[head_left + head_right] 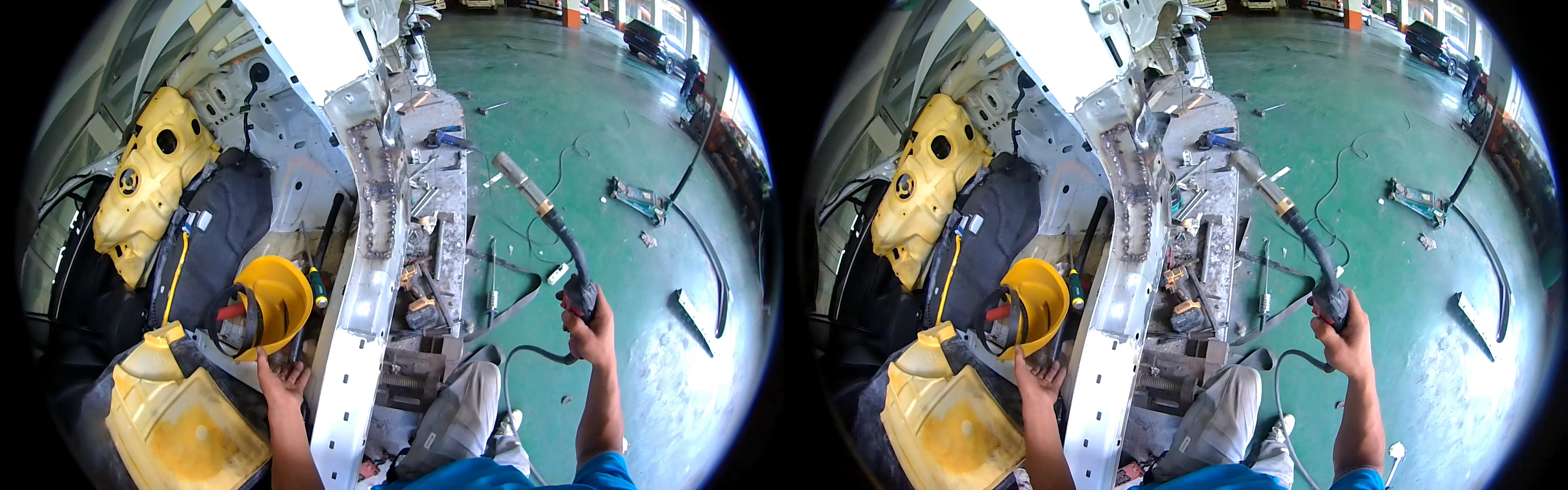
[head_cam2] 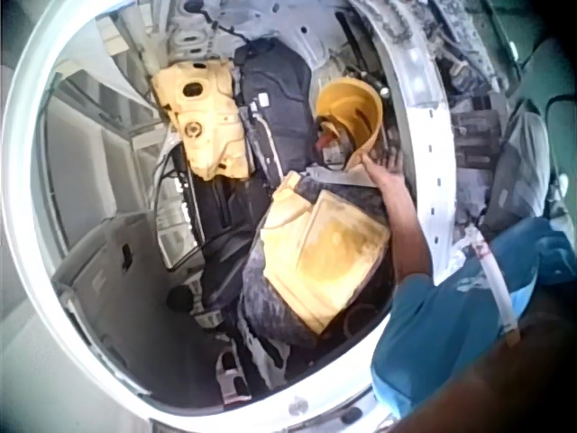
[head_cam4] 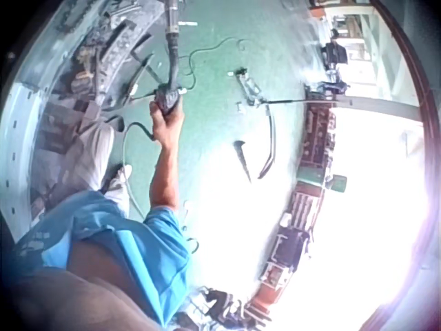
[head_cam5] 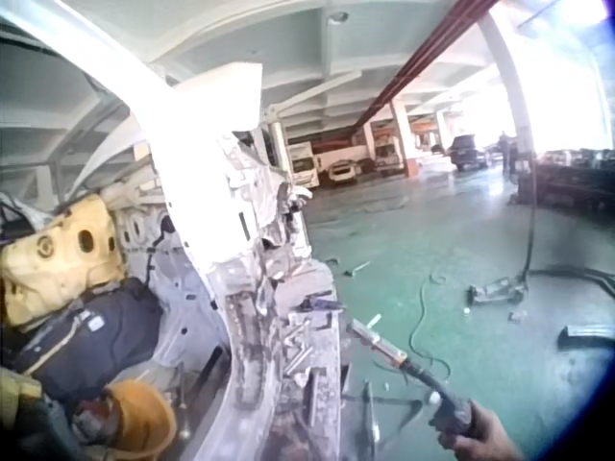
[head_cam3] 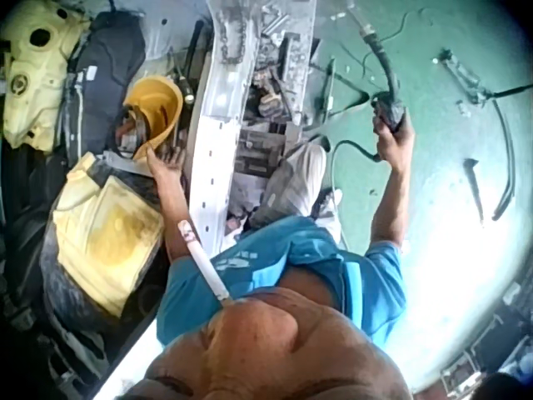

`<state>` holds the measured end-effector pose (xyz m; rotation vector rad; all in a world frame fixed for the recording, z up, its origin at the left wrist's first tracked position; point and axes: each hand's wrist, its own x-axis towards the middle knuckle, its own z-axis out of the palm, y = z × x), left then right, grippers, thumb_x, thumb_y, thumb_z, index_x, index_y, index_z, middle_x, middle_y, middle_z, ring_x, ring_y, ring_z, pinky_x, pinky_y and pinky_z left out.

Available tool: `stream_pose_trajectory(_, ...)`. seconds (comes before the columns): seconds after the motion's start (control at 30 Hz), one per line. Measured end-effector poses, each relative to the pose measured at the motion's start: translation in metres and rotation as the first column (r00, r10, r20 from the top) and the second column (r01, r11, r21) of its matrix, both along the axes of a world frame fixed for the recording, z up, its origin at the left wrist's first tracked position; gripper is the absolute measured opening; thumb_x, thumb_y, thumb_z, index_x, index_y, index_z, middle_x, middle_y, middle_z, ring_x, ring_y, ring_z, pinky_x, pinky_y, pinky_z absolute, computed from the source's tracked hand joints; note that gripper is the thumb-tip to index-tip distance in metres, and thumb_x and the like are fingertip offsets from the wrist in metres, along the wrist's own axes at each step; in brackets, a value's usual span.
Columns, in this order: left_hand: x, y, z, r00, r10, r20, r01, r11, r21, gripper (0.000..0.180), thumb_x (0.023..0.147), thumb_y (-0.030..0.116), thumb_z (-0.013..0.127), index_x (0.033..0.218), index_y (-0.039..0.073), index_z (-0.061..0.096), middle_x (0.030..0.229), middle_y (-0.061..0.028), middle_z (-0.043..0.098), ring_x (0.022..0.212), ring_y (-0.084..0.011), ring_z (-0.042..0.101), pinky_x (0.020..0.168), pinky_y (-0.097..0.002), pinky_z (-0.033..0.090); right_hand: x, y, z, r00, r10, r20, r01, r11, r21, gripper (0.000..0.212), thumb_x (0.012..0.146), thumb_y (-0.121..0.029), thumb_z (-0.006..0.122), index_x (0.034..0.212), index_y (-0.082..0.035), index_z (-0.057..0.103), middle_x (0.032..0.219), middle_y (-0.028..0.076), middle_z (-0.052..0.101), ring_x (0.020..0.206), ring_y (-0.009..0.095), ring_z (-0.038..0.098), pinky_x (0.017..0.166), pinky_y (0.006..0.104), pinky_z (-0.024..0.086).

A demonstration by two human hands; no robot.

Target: The person welds a car frame in a workshop. They use a welding torch to join metal parts, frequently adjusting a yellow welding mask for eye protection. The person also uses a hammer to tap the welded area and adjusts the welding machine settings.

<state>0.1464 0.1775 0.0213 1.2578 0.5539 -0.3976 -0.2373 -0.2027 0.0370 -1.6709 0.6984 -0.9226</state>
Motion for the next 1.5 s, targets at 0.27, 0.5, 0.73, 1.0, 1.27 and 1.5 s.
stream_pose_trajectory(0.27, 0.025, -0.024, 0.015, 0.999, -0.050, 0.021, 0.051, 0.995, -0.086, 0.090, 0.082, 0.064, 0.061, 0.142, 0.003, 0.031, 0.137, -0.0198, 0.042, 0.118, -0.0347, 0.053, 0.104, -0.0484, 0.043, -0.015, 0.023, -0.014, 0.986, 0.095, -0.140, -0.114, 0.984, -0.135, 0.059, 0.075, -0.012, 0.069, 0.129, 0.002, 0.050, 0.090, 0.013, 0.064, 0.077, 0.022, 0.062, 0.075, 0.0337, 0.050)
stream_pose_trajectory(0.5, 0.070, -0.013, -0.019, 1.000, -0.015, -0.024, 0.008, 0.967, -0.256, 0.037, 0.096, 0.013, 0.039, 0.125, -0.005, 0.050, 0.124, -0.0189, 0.059, 0.112, -0.0311, 0.061, 0.096, -0.0405, 0.054, -0.002, 0.036, -0.008, 0.968, 0.134, -0.211, -0.168, 0.974, -0.152, 0.066, 0.078, -0.014, 0.070, 0.136, -0.001, 0.043, 0.096, 0.019, 0.067, 0.085, 0.032, 0.067, 0.079, 0.0381, 0.052)
stream_pose_trajectory(0.73, 0.016, -0.030, -0.016, 0.950, -0.024, 0.310, 0.095, 0.972, -0.217, 0.044, 0.090, 0.007, 0.044, 0.134, 0.005, 0.045, 0.123, -0.0128, 0.059, 0.113, -0.0280, 0.060, 0.088, -0.0431, 0.055, 0.040, 0.025, 0.012, 0.970, 0.034, -0.240, -0.098, 0.960, -0.263, 0.063, 0.082, -0.016, 0.070, 0.136, -0.003, 0.041, 0.091, 0.021, 0.066, 0.080, 0.036, 0.066, 0.074, 0.0409, 0.051)
stream_pose_trajectory(1.0, 0.017, -0.076, 0.017, 0.842, -0.079, 0.533, 0.245, 0.937, -0.248, 0.049, 0.094, 0.016, 0.058, 0.139, 0.006, 0.040, 0.129, -0.0127, 0.057, 0.112, -0.0304, 0.062, 0.087, -0.0422, 0.056, 0.124, -0.006, 0.049, 0.927, -0.027, -0.375, -0.120, 0.923, -0.365, 0.047, 0.083, -0.023, 0.071, 0.119, -0.002, 0.050, 0.083, 0.023, 0.065, 0.079, 0.044, 0.063, 0.069, 0.0459, 0.049)
stream_pose_trajectory(1.27, 0.031, -0.106, 0.000, 0.646, -0.210, 0.734, 0.142, 0.978, 0.154, 0.045, 0.098, 0.014, 0.055, 0.136, -0.003, 0.041, 0.131, -0.0163, 0.055, 0.117, -0.0296, 0.057, 0.102, -0.0387, 0.044, 0.170, -0.022, 0.053, 0.915, -0.030, -0.402, -0.115, 0.936, -0.331, 0.035, 0.082, -0.025, 0.070, 0.104, -0.001, 0.054, 0.081, 0.020, 0.065, 0.076, 0.040, 0.064, 0.070, 0.0446, 0.048)
stream_pose_trajectory(1.5, 0.014, -0.108, 0.021, 0.646, -0.347, 0.680, 0.207, 0.937, 0.282, 0.042, 0.101, 0.018, 0.051, 0.137, -0.001, 0.042, 0.130, -0.0173, 0.056, 0.122, -0.0304, 0.054, 0.104, -0.0391, 0.041, 0.191, -0.024, 0.058, 0.905, -0.036, -0.423, -0.102, 0.949, -0.299, 0.034, 0.081, -0.024, 0.070, 0.100, -0.001, 0.054, 0.074, 0.015, 0.062, 0.065, 0.029, 0.061, 0.064, 0.0398, 0.048)
